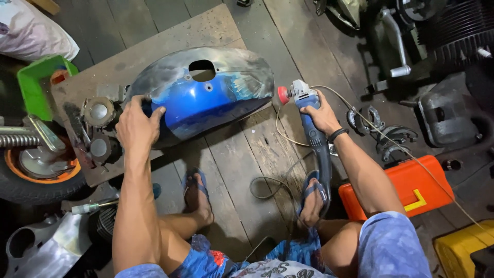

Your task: Applying spray and using an angle grinder to sand and repair a motorcycle fuel tank.

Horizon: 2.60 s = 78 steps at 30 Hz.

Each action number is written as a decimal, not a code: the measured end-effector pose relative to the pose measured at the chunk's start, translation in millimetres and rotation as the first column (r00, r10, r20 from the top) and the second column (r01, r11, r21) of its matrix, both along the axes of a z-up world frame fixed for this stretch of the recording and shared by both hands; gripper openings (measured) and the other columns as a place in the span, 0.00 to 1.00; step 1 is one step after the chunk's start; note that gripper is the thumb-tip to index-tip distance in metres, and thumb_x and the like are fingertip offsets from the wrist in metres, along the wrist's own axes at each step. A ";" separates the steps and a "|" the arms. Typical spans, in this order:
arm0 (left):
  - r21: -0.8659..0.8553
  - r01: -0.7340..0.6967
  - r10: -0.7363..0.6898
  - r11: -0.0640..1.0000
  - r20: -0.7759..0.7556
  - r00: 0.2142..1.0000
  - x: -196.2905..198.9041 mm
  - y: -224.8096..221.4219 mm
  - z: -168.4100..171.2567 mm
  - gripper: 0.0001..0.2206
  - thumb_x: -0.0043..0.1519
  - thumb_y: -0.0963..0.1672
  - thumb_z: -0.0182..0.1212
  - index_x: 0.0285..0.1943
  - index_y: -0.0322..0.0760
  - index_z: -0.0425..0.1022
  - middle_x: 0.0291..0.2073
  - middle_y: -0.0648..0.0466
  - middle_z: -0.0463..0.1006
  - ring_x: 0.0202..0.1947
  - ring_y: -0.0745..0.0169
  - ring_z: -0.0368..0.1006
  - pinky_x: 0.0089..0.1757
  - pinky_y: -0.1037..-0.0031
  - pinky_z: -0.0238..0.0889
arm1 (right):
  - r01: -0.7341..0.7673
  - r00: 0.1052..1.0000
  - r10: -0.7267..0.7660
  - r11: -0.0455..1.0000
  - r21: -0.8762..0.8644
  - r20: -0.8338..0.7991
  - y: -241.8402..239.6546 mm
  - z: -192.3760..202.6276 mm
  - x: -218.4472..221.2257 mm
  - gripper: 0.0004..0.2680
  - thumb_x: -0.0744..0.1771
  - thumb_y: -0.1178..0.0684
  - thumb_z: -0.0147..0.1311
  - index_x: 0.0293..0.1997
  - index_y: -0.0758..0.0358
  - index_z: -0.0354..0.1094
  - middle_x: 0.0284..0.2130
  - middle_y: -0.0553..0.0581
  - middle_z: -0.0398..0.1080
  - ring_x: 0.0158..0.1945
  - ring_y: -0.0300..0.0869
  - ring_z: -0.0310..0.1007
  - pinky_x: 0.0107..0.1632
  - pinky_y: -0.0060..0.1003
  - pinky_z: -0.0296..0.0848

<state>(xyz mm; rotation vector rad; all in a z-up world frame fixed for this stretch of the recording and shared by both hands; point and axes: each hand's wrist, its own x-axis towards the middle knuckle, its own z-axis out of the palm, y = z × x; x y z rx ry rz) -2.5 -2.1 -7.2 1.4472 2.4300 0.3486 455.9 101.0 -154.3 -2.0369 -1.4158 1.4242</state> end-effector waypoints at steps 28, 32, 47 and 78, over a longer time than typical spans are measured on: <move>-0.020 -0.011 0.010 1.000 -0.012 1.000 -1.6 1.8 -4.9 0.21 0.66 0.49 0.67 0.63 0.34 0.72 0.52 0.37 0.77 0.51 0.28 0.75 0.48 0.41 0.67 | 0.004 0.999 -0.001 0.998 0.059 -0.050 14.3 -3.8 -1.7 0.37 0.59 0.36 0.64 0.76 0.48 0.49 0.63 0.68 0.64 0.68 0.57 0.62 0.66 0.48 0.62; -0.013 -0.009 0.009 1.000 -0.006 1.000 -0.2 1.3 -1.3 0.21 0.66 0.49 0.68 0.63 0.34 0.72 0.52 0.36 0.77 0.51 0.28 0.76 0.47 0.40 0.67 | -0.001 0.999 0.003 0.999 0.040 -0.044 3.6 -2.5 -0.3 0.38 0.59 0.36 0.65 0.76 0.48 0.49 0.62 0.69 0.64 0.67 0.57 0.62 0.65 0.49 0.63; -0.030 -0.004 0.005 1.000 0.030 1.000 -6.2 0.4 -6.4 0.22 0.65 0.50 0.68 0.67 0.41 0.73 0.55 0.43 0.75 0.53 0.36 0.75 0.52 0.44 0.63 | 0.075 0.990 -0.079 0.996 0.038 0.118 -44.4 21.7 -37.0 0.36 0.60 0.35 0.62 0.75 0.36 0.43 0.61 0.72 0.65 0.66 0.61 0.64 0.66 0.52 0.63; 0.048 -0.014 0.013 0.999 0.013 1.000 -7.9 -2.8 -17.3 0.22 0.63 0.51 0.68 0.64 0.40 0.75 0.55 0.45 0.76 0.51 0.30 0.76 0.51 0.42 0.66 | 0.155 0.977 -0.165 0.985 0.077 0.138 -77.6 39.1 -60.1 0.37 0.60 0.34 0.63 0.75 0.39 0.42 0.58 0.75 0.66 0.64 0.63 0.66 0.63 0.53 0.65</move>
